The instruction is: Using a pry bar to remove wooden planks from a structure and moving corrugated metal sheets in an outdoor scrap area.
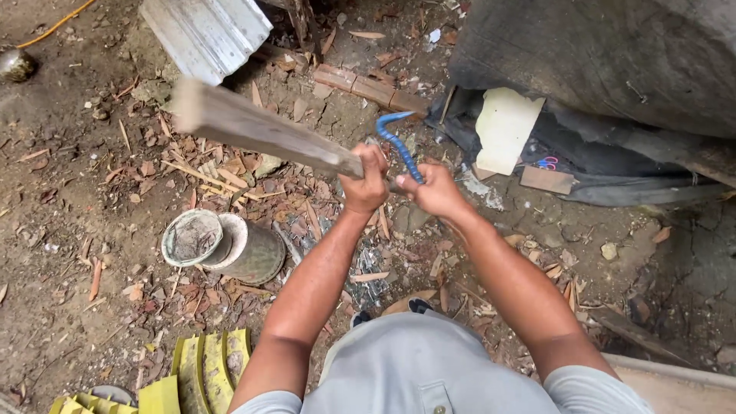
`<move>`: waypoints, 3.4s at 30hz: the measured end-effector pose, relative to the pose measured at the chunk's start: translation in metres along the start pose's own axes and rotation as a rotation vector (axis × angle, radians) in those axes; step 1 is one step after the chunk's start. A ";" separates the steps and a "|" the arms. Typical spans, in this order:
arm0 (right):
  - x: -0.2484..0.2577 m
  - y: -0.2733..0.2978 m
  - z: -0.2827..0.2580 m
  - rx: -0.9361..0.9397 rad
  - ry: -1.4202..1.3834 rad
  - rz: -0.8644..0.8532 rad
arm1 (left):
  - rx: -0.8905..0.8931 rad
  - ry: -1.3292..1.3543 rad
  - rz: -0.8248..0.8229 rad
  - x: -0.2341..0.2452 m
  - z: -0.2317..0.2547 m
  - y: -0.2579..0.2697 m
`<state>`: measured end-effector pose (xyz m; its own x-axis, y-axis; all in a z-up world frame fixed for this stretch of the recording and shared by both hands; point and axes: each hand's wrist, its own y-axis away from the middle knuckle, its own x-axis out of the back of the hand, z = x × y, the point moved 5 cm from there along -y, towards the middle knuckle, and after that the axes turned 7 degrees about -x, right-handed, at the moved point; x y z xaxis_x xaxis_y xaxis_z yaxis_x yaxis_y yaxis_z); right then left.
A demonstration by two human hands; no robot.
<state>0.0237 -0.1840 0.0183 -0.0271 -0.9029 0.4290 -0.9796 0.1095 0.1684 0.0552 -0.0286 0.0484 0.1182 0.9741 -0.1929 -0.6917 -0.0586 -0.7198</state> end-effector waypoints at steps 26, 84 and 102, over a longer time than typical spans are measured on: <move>0.026 0.004 0.021 -0.345 -0.410 -0.244 | 0.128 0.228 0.063 -0.026 -0.023 0.015; 0.012 0.001 0.069 -0.302 -0.545 0.034 | 0.243 0.221 0.145 -0.043 -0.019 0.021; 0.042 0.000 0.129 -0.532 -1.172 0.013 | 0.133 0.109 0.346 0.019 -0.027 -0.026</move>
<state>-0.0026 -0.2752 -0.0780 -0.4593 -0.6949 -0.5533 -0.7861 0.0280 0.6175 0.0947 -0.0145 0.0454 -0.0677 0.8723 -0.4842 -0.7896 -0.3436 -0.5085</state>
